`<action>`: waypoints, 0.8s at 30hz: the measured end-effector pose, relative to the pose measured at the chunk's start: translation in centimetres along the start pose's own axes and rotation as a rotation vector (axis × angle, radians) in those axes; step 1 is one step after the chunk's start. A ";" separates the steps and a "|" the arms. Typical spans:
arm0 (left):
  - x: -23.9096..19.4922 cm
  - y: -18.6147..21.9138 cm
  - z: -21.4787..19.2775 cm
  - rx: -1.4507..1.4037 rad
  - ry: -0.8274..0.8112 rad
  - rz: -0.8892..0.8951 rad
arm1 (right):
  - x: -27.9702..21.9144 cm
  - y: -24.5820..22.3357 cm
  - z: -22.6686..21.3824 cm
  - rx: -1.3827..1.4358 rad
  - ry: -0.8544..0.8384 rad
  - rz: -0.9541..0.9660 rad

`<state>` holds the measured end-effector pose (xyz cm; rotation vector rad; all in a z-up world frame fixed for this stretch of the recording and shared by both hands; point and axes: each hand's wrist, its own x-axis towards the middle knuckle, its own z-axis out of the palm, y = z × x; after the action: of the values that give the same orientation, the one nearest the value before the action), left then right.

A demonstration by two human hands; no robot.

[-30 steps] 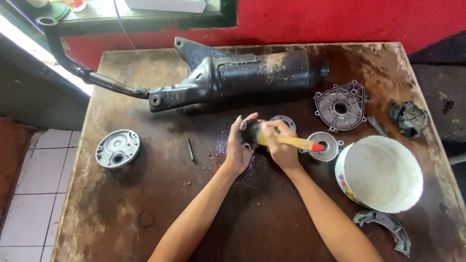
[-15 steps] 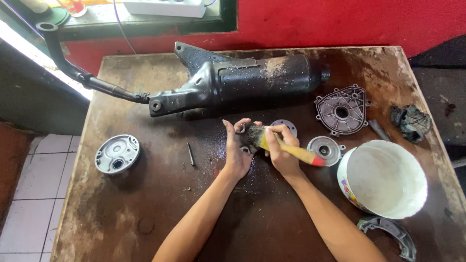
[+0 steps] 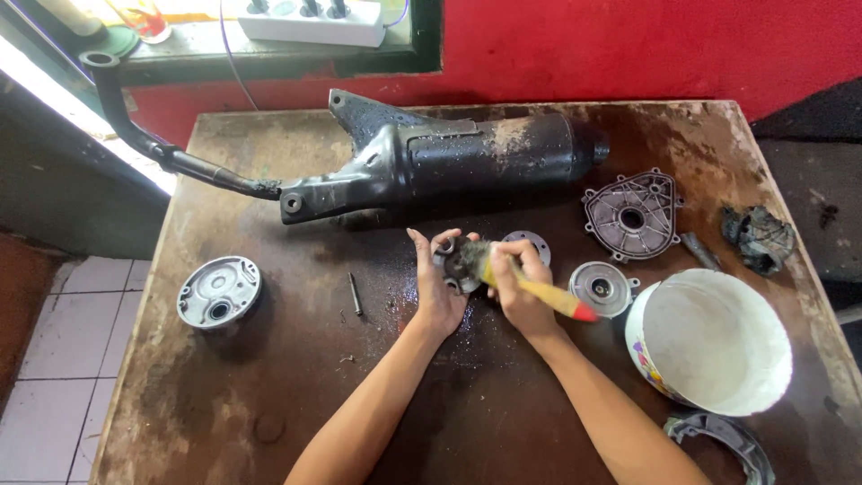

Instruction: Cleaning internal motorcycle engine components using a brush and solvent at a workbench.

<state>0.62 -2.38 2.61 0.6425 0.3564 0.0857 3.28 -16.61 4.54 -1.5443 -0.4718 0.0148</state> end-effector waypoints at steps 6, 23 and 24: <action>0.5 -0.5 -0.5 -0.045 0.025 0.010 | -0.1 0.7 -0.6 -0.003 -0.064 0.130; 0.7 -0.8 -0.3 0.027 0.012 0.029 | -0.2 0.4 -0.4 -0.020 -0.083 -0.015; 1.0 -1.1 -0.4 0.030 -0.013 0.060 | -0.2 0.9 -0.7 -0.066 -0.214 -0.079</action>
<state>1.35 -2.84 1.41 0.6830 0.3268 0.1340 3.58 -17.24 3.69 -1.5949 -0.7086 0.1045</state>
